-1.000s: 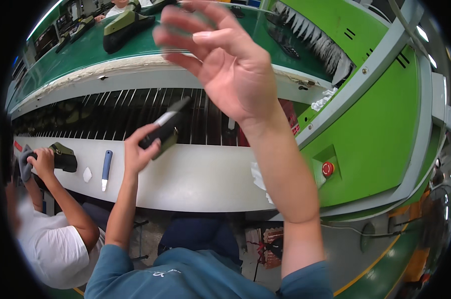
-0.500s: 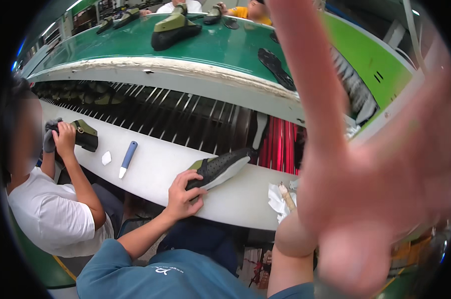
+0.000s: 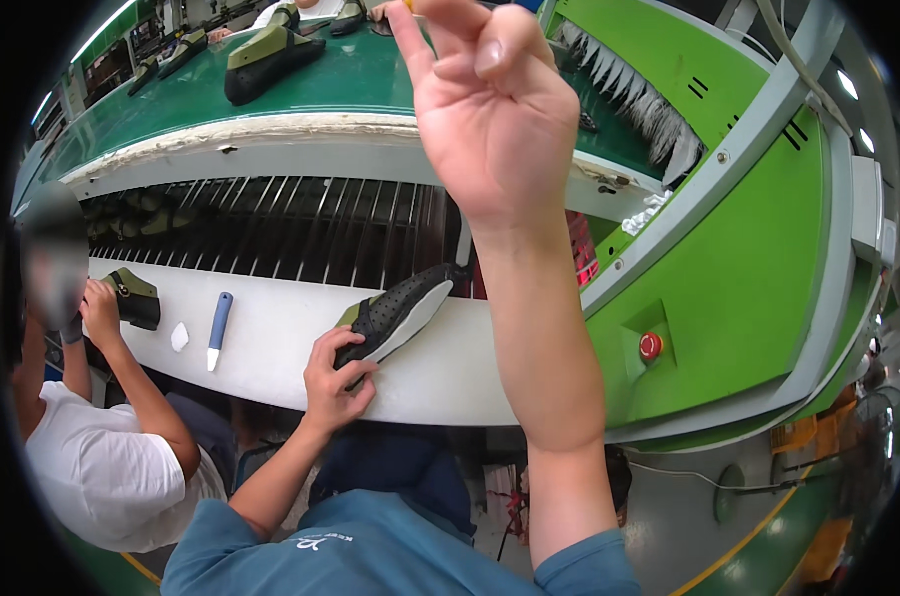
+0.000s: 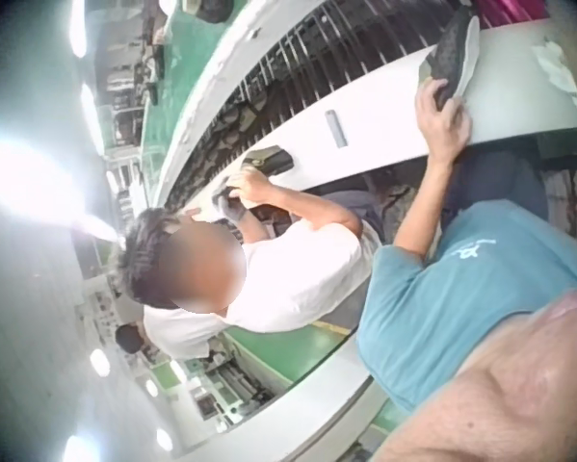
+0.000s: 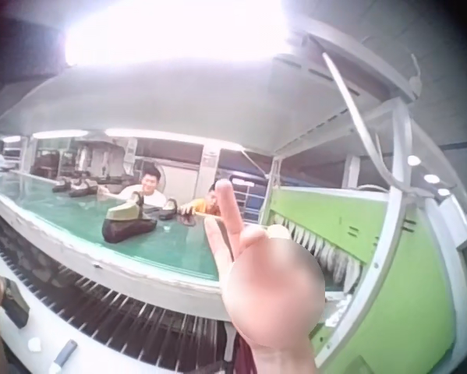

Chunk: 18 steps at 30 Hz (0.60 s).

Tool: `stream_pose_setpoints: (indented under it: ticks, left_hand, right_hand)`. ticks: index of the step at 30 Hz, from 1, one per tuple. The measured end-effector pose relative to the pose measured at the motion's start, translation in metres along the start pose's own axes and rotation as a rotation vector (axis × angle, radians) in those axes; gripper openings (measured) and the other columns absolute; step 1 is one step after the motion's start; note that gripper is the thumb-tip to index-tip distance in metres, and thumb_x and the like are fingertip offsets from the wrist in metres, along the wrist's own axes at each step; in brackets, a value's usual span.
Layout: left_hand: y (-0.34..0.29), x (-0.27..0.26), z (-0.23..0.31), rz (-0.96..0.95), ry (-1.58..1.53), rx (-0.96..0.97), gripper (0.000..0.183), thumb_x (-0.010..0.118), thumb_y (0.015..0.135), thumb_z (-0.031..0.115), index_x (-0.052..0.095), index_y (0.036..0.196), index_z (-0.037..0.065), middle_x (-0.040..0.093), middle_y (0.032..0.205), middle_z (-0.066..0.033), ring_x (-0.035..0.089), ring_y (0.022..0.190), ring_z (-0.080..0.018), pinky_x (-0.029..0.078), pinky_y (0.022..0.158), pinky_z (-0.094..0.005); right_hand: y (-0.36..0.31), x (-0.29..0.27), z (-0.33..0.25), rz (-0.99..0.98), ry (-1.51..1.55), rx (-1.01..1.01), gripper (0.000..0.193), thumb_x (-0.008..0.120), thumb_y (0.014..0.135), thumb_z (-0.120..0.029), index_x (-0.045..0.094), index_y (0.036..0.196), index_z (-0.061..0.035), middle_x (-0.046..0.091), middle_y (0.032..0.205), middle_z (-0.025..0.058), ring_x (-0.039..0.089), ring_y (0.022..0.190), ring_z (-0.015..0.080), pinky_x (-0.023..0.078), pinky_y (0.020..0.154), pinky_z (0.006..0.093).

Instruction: The person assembles black sandals by hand on a factory line. They pick up a sole and an upper, align them, and press them together, then place the finished sandal onto a conveyor belt. The process is repeated for multiple units.

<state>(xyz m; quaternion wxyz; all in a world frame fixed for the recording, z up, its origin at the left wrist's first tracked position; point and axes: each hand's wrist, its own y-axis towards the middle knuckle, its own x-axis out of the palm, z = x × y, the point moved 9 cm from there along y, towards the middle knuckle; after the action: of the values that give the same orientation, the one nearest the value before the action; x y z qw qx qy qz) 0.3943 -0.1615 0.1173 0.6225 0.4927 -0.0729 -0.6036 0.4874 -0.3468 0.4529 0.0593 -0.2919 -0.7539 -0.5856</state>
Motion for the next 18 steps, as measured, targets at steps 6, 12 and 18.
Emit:
stream_pose_setpoints:
  ticks: [6,12,18]
  left_hand:
    - [0.002,0.001,0.001,-0.008,-0.002,-0.015,0.024,0.079,0.067,0.004,0.081,0.088,0.015,0.071,0.128,-0.0108,0.066,0.130,-0.0422,0.057,0.105,-0.0505]
    - [0.001,0.002,0.000,-0.009,-0.005,-0.017,0.024,0.080,0.067,0.004,0.081,0.088,0.015,0.070,0.129,-0.0102,0.066,0.131,-0.0419,0.057,0.106,-0.0509]
    - [0.002,0.003,0.001,-0.014,-0.023,-0.018,0.024,0.080,0.068,0.003,0.081,0.089,0.014,0.070,0.130,-0.0100,0.066,0.130,-0.0420,0.057,0.106,-0.0510]
  right_hand:
    - [0.005,-0.010,0.000,0.250,0.088,-0.036,0.028,0.049,0.097,0.005,0.050,0.073,-0.0084,0.055,0.068,0.0107,0.051,0.156,0.0393,0.011,0.141,0.0532]
    - [0.005,-0.056,0.013,0.256,0.068,0.043,0.030,0.045,0.104,-0.006,0.054,0.076,-0.0089,0.069,0.080,0.0153,0.073,0.128,0.0408,0.041,0.129,0.0597]
    - [-0.003,0.006,-0.073,0.163,0.265,-0.117,0.023,0.060,0.091,-0.007,0.077,0.106,-0.0026,0.079,0.113,0.0099,0.071,0.094,0.0184,0.056,0.087,0.0354]
